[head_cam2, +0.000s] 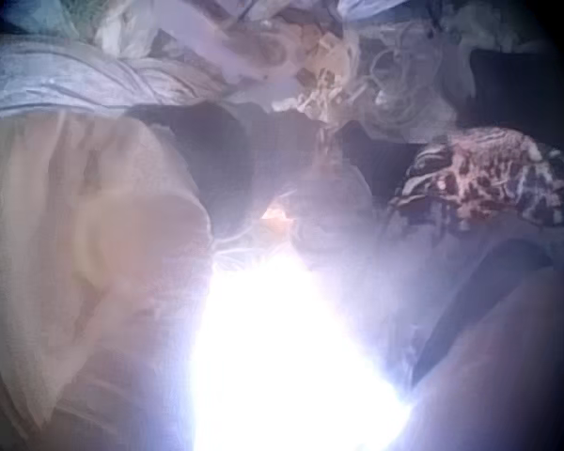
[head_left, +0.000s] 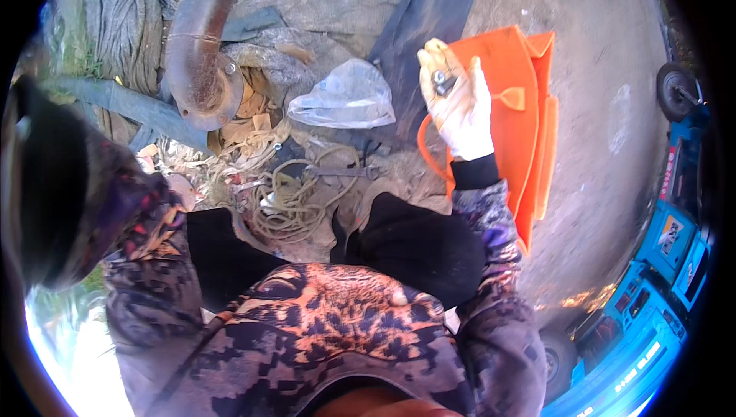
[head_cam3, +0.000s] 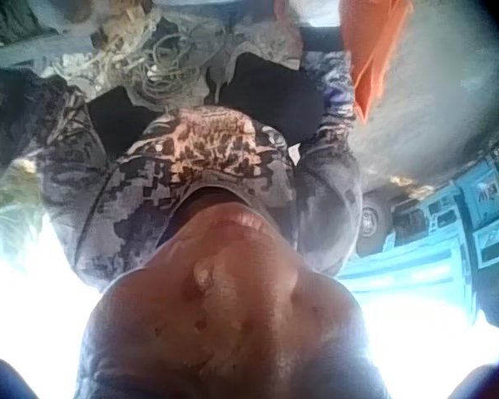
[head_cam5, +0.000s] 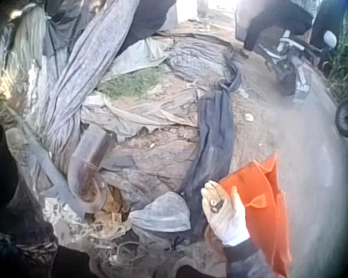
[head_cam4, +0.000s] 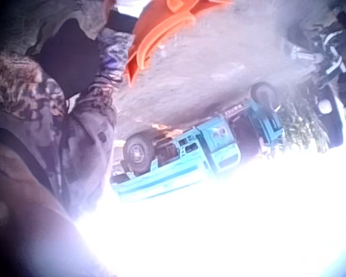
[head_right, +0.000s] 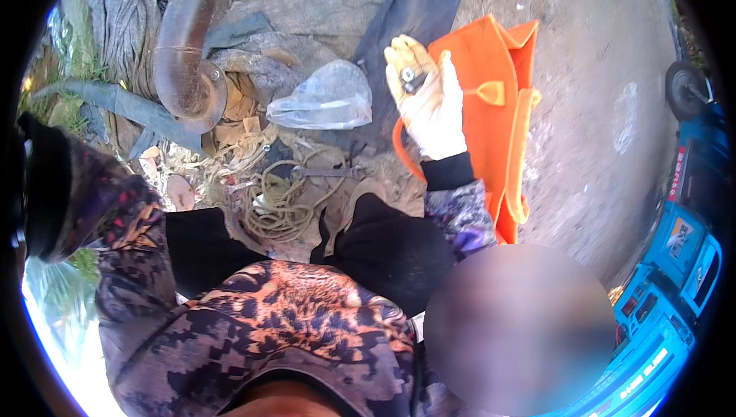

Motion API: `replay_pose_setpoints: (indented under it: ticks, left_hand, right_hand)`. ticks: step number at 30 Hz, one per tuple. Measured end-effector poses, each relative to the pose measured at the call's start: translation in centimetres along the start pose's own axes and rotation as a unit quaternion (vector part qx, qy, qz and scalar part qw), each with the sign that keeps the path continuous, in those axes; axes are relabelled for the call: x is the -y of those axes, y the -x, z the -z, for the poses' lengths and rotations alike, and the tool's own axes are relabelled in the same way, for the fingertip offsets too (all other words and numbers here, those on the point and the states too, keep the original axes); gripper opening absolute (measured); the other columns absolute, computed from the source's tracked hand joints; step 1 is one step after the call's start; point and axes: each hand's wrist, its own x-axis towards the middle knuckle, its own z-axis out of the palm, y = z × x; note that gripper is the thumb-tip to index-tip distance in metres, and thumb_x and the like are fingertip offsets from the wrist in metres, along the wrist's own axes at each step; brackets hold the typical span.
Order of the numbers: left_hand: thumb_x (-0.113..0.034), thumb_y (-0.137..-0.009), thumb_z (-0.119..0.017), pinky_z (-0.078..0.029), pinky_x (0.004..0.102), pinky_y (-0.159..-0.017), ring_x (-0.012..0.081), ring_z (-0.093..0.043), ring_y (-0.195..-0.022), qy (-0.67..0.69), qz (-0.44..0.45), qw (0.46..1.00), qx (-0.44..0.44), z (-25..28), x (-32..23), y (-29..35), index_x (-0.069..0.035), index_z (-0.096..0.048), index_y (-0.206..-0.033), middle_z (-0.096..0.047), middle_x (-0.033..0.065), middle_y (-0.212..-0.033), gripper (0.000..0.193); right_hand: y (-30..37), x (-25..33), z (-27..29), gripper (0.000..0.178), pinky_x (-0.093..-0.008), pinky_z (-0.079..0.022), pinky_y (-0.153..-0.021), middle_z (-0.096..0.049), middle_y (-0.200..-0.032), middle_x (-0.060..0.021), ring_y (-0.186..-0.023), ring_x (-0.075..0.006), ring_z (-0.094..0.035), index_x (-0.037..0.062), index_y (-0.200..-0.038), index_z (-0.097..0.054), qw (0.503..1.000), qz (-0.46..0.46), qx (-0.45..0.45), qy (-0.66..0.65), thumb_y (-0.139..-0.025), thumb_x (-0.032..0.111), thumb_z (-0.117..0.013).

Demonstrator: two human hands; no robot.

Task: The person sits on the ground and uses a wrench to tighten bolts on a curved metal pipe. They handle a small plastic bag containing hardware and an orange bag, then continue to adjust the pipe and its bolts.

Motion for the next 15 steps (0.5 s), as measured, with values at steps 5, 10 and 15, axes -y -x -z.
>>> replay_pose_setpoints:
  ticks: [5, 10, 15]
  left_hand:
    - [-0.019, -0.087, -0.06, -0.047, 0.0319, -0.087, 0.0205, -0.06, -0.1, -0.015, 0.067, 0.993, -0.097, 4.5, 1.2, 8.3, -0.008, -0.06, -0.116, -0.063, 0.009, -0.11, 0.031]
    - [-0.018, -0.087, -0.06, -0.048, 0.0304, -0.085, 0.0187, -0.061, -0.097, -0.044, 0.085, 0.979, -0.18, 11.2, -0.2, 13.3, -0.007, -0.061, -0.114, -0.064, 0.0087, -0.108, 0.028]
    - [-0.016, -0.087, -0.061, -0.049, 0.0289, -0.083, 0.017, -0.061, -0.095, -0.038, 0.051, 0.965, -0.256, 17.3, 0.0, 18.9, -0.007, -0.062, -0.112, -0.065, 0.0084, -0.107, 0.026]
  right_hand:
    - [1.9, -0.5, -2.8, 0.058, -0.0375, -0.043, -0.099, -0.05, -0.129, -0.0173, -0.121, -0.0272, -0.049, -0.0053, -0.132, -0.038, 0.997, 0.003, -0.009, 0.08, -0.096, 0.04, -0.046]
    - [2.2, -3.0, -8.5, 0.057, -0.0355, -0.044, -0.097, -0.052, -0.125, -0.0177, -0.116, -0.0248, -0.052, -0.0069, -0.127, -0.041, 0.982, -0.042, 0.012, 0.182, -0.096, 0.042, -0.046]
    - [0.8, -7.1, -14.3, 0.054, -0.0325, -0.048, -0.09, -0.06, -0.113, -0.0134, -0.105, -0.0196, -0.058, -0.0036, -0.119, -0.051, 0.952, -0.075, 0.026, 0.294, -0.097, 0.045, -0.042]
